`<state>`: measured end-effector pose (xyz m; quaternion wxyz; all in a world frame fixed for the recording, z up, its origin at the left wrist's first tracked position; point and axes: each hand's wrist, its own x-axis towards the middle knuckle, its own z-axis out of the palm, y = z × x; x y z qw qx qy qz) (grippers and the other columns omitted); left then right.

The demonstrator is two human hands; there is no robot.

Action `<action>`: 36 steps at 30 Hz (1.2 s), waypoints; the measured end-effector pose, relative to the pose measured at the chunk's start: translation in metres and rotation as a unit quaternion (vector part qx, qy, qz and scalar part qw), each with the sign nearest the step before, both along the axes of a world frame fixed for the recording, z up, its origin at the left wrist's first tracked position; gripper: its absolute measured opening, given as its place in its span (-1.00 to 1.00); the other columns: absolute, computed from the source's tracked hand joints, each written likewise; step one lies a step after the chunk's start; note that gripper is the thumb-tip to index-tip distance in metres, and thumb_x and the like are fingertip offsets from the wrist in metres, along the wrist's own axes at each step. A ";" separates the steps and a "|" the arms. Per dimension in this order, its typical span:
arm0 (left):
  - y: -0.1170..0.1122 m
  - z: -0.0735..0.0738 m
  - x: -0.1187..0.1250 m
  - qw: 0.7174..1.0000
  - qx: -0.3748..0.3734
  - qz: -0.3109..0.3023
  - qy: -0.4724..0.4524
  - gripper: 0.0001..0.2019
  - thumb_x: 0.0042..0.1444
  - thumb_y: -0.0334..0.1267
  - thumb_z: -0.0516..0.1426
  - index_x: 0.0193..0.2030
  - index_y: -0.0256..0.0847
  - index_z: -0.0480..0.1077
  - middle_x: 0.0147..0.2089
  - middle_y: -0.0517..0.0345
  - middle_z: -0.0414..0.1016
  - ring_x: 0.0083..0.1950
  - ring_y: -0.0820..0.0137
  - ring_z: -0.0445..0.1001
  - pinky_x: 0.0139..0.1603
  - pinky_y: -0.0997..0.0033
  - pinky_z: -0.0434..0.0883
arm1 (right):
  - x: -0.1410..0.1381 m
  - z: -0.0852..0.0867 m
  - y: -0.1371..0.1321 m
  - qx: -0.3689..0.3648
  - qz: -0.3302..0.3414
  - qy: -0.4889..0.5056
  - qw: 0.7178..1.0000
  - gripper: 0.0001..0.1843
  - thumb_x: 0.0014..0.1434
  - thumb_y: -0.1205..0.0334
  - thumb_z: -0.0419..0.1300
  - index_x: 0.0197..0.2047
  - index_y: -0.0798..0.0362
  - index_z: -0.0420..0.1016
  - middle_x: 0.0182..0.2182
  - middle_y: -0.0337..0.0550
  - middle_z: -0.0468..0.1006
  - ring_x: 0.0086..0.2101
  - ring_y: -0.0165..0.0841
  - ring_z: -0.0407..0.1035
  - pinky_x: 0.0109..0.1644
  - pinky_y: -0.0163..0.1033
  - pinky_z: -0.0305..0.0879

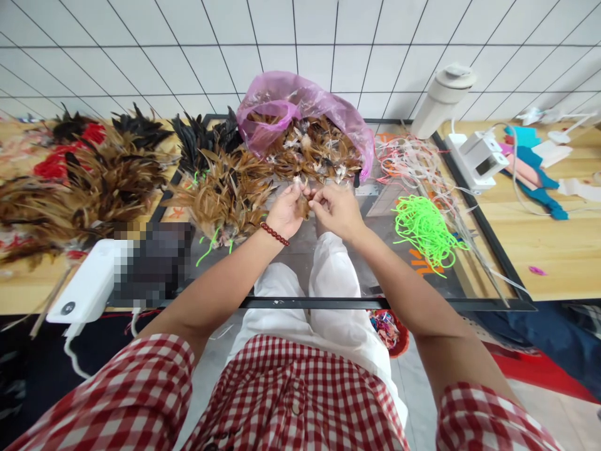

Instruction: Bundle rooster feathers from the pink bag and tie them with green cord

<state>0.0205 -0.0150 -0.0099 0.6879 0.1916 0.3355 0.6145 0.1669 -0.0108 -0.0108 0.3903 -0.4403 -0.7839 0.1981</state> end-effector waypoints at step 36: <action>-0.004 -0.007 0.008 0.988 0.064 -0.029 0.137 -0.74 0.15 -0.17 0.33 -0.46 -0.24 0.43 -0.58 0.33 0.36 -0.45 0.58 0.45 -0.24 0.56 0.42 | 0.035 0.018 0.016 -0.016 0.027 0.009 0.999 -0.67 0.15 -0.07 0.32 -0.27 0.05 0.64 -0.38 -0.12 0.57 -0.38 -0.33 0.37 -0.23 -0.17 0.31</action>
